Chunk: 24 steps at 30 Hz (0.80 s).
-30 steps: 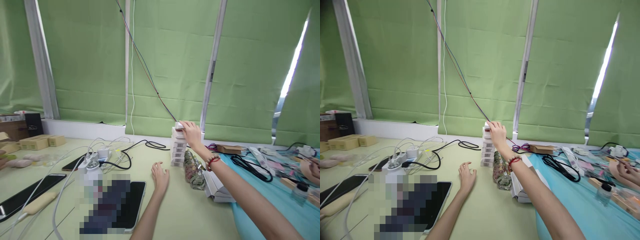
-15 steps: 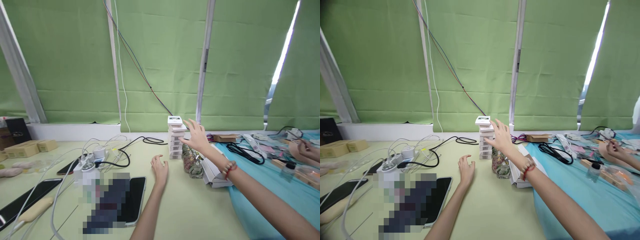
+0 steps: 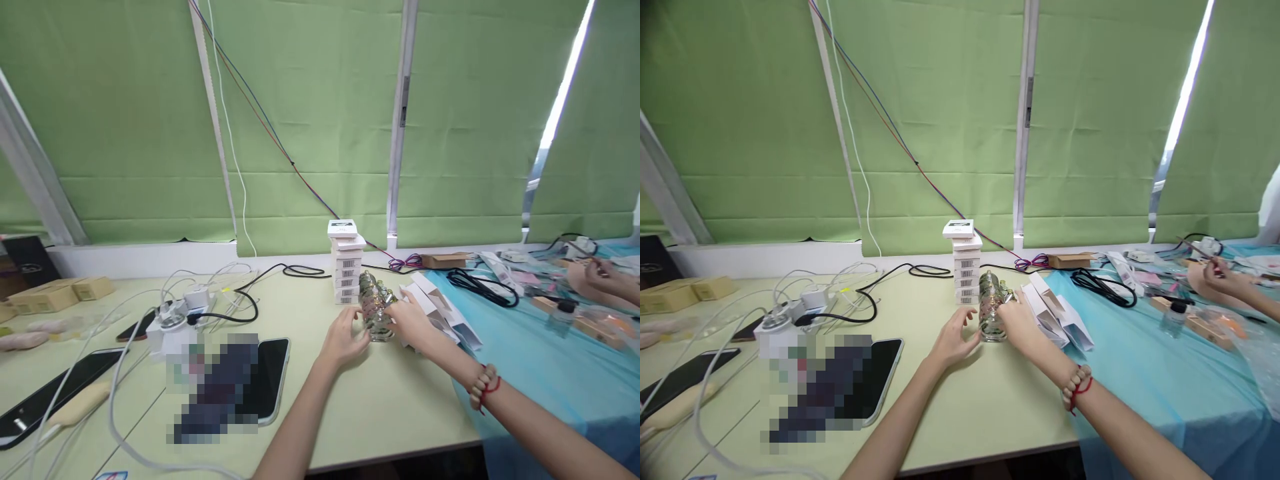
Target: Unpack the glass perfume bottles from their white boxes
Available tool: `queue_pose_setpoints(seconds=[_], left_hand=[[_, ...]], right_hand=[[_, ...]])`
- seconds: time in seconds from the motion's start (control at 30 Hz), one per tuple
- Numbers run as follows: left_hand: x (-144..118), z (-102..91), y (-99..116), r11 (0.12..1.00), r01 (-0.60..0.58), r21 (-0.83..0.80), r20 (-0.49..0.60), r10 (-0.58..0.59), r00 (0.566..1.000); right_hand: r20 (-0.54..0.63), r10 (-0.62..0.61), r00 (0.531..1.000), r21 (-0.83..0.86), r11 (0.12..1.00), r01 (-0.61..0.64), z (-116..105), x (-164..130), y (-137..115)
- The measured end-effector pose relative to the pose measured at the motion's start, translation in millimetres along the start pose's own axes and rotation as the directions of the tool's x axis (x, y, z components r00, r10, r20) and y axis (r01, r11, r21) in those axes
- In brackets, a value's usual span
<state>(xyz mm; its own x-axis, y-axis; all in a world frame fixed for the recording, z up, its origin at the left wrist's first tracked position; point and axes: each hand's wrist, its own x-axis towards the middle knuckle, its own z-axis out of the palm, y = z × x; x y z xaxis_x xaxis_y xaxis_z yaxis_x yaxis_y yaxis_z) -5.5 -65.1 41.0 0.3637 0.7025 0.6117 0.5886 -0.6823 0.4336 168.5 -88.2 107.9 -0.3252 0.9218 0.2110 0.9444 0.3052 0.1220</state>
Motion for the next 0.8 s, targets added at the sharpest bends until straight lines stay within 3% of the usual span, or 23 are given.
queue_pose_setpoints(seconds=[0.17, 0.3, 0.4, 0.53, 0.67, 0.8], left_hand=[[0.3, -2.7, -1.6, 0.996, 0.049, -0.075, 0.072, -0.044, 0.996], [2.5, -6.0, -17.1, 0.987, 0.158, 0.013, 0.121, -0.158, 0.98], [2.8, -6.0, -30.6, 0.961, 0.273, 0.037, 0.058, -0.275, 0.96], [3.0, -5.4, -37.7, 0.96, 0.278, 0.028, -0.028, -0.277, 0.96], [3.4, -5.6, -36.8, 0.96, 0.267, -0.088, -0.062, -0.272, 0.96], [3.8, -3.2, -39.1, 0.952, 0.285, -0.11, -0.063, -0.293, 0.954]], right_hand=[[-0.036, -0.068, 0.997, 0.181, 0.981, 0.074, 11.1, 4.5, -14.4], [0.013, -0.034, 0.999, 0.247, 0.968, 0.03, 8.7, 11.8, -28.0], [0.029, 0.148, 0.989, 0.307, 0.94, -0.15, -7.3, 15.3, -23.2], [-0.048, 0.459, 0.887, 0.322, 0.848, -0.421, -16.5, 23.9, 1.5], [-0.16, 0.498, 0.852, 0.2, 0.862, -0.466, 3.9, 35.5, 15.4], [-0.149, 0.434, 0.888, 0.124, 0.899, -0.419, 28.6, 39.2, 13.7]])
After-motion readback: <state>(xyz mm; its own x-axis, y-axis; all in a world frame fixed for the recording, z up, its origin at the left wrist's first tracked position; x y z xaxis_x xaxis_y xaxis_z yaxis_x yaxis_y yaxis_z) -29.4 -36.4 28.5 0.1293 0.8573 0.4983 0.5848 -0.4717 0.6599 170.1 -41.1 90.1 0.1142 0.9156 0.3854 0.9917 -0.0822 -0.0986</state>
